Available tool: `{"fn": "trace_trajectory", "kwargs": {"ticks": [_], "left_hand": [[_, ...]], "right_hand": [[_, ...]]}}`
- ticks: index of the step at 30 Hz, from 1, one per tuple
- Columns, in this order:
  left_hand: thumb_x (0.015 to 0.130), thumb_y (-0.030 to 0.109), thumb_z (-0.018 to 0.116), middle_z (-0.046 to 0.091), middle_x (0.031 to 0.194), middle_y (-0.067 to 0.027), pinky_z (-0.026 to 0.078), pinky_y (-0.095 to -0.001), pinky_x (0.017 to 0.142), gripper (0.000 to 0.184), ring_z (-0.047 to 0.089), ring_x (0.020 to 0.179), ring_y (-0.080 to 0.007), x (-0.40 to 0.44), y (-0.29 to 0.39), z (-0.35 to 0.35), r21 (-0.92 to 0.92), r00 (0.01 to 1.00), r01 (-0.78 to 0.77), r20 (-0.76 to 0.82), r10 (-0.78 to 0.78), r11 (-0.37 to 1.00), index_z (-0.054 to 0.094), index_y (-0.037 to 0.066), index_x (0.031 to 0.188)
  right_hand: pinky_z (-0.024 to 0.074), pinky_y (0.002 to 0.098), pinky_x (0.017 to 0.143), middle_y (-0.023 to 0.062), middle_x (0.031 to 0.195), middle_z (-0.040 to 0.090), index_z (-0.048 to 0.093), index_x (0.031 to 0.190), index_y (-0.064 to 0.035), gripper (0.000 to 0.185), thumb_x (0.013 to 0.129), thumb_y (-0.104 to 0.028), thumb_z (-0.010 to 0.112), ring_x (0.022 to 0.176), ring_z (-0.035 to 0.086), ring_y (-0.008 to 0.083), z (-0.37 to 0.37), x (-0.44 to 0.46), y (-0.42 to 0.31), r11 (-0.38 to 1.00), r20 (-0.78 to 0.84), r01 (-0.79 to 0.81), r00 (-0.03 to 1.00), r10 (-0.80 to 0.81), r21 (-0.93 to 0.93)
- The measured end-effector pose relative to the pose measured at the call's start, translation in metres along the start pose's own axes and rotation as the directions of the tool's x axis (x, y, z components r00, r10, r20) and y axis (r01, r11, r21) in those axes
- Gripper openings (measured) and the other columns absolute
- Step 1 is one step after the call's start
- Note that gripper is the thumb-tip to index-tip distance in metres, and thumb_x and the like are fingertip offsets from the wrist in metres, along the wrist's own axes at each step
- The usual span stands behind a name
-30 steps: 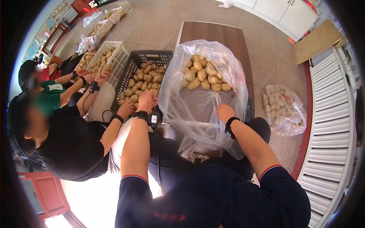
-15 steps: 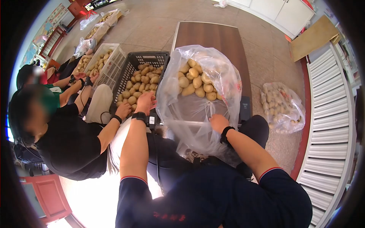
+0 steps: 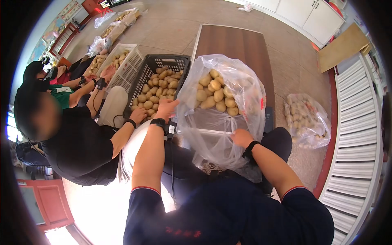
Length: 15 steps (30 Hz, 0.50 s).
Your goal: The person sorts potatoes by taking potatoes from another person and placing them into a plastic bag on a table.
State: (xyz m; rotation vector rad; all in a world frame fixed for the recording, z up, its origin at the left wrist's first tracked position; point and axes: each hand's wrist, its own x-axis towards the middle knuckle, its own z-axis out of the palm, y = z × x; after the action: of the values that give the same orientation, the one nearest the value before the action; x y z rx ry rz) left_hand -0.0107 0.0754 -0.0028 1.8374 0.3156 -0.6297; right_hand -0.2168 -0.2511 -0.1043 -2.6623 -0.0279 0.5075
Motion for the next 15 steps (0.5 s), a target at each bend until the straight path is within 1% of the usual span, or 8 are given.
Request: {"fn": "trace_trajectory", "kwargs": {"ticks": [1,4,6,8,10,12,14,15], "left_hand": [[0.077,0.039,0.075,0.059,0.101,-0.0076,0.051,-0.035,0.071,0.054,0.058,0.089,-0.0205,0.005,-0.005,0.002,0.025,0.998,-0.024,-0.062,0.026,0.999,0.058,0.003,0.114],[0.071,0.037,0.079,0.062,0.102,-0.0113,0.051,-0.037,0.077,0.06,0.061,0.093,-0.0238,-0.002,0.004,0.007,0.112,0.993,-0.059,-0.098,0.07,0.992,0.06,-0.001,0.113],[0.069,0.036,0.08,0.064,0.105,-0.0144,0.051,-0.0378,0.082,0.063,0.062,0.098,-0.0257,0.007,-0.003,0.005,0.174,0.993,-0.087,-0.069,0.1,0.981,0.059,-0.003,0.114],[0.072,0.036,0.079,0.063,0.112,-0.0142,0.049,-0.0365,0.077,0.062,0.061,0.096,-0.0246,0.051,-0.039,0.001,0.345,0.988,-0.143,-0.008,0.155,0.928,0.059,-0.003,0.116],[0.072,0.032,0.078,0.065,0.105,-0.0144,0.049,-0.0362,0.075,0.056,0.062,0.092,-0.0245,0.051,-0.036,0.003,0.419,0.976,-0.178,-0.043,0.215,0.89,0.061,-0.004,0.112],[0.072,0.029,0.076,0.068,0.098,-0.0145,0.05,-0.0359,0.073,0.05,0.064,0.088,-0.0244,0.052,-0.039,0.008,0.485,0.954,-0.229,-0.062,0.294,0.844,0.064,-0.004,0.107],[0.078,0.035,0.067,0.067,0.103,-0.0238,0.051,-0.0397,0.086,0.049,0.065,0.097,-0.0373,0.051,-0.035,0.006,0.631,0.952,-0.22,-0.027,0.304,0.744,0.064,-0.003,0.109],[0.078,0.035,0.067,0.067,0.103,-0.0238,0.051,-0.0397,0.086,0.049,0.065,0.097,-0.0373,0.055,-0.036,0.005,0.628,0.952,-0.227,-0.016,0.305,0.744,0.064,-0.003,0.109]], "right_hand": [[0.0488,0.0509,0.078,0.024,0.09,0.066,0.066,0.088,0.0019,0.044,0.087,-0.041,0.058,0.087,0.063,0.0434,-0.006,-0.001,-0.008,0.986,-0.023,-0.128,0.991,0.131,0.109],[0.0476,0.0502,0.08,0.0244,0.093,0.066,0.066,0.089,0.0014,0.048,0.084,-0.046,0.061,0.092,0.062,0.0429,-0.041,-0.004,-0.03,0.966,-0.032,-0.208,0.976,0.215,0.156],[0.047,0.0502,0.082,0.0248,0.093,0.066,0.066,0.09,0.0009,0.05,0.084,-0.048,0.059,0.093,0.062,0.0422,-0.052,0.007,-0.026,0.982,-0.081,-0.127,0.987,0.14,0.143],[0.0463,0.0502,0.083,0.0251,0.093,0.065,0.065,0.09,0.0005,0.052,0.084,-0.05,0.058,0.095,0.062,0.0415,-0.07,0.02,-0.026,0.991,-0.129,-0.049,0.99,0.065,0.128],[0.0483,0.0477,0.09,0.0273,0.106,0.065,0.067,0.105,-0.0006,0.05,0.086,-0.045,0.053,0.101,0.062,0.044,-0.109,0.027,-0.032,0.944,-0.219,-0.245,0.931,0.293,0.222],[0.0476,0.0474,0.091,0.0263,0.108,0.065,0.066,0.108,-0.0016,0.05,0.087,-0.045,0.053,0.103,0.061,0.0431,-0.13,0.033,-0.027,0.94,-0.252,-0.276,0.913,0.322,0.2],[0.0469,0.0471,0.093,0.0254,0.109,0.065,0.065,0.111,-0.0027,0.05,0.087,-0.045,0.053,0.105,0.06,0.0422,-0.154,0.035,-0.015,0.931,-0.286,-0.319,0.888,0.36,0.179],[0.0469,0.0466,0.092,0.0247,0.109,0.065,0.065,0.112,-0.0023,0.05,0.087,-0.044,0.054,0.106,0.061,0.0414,-0.168,0.036,-0.007,0.914,-0.299,-0.345,0.867,0.398,0.215]]}}
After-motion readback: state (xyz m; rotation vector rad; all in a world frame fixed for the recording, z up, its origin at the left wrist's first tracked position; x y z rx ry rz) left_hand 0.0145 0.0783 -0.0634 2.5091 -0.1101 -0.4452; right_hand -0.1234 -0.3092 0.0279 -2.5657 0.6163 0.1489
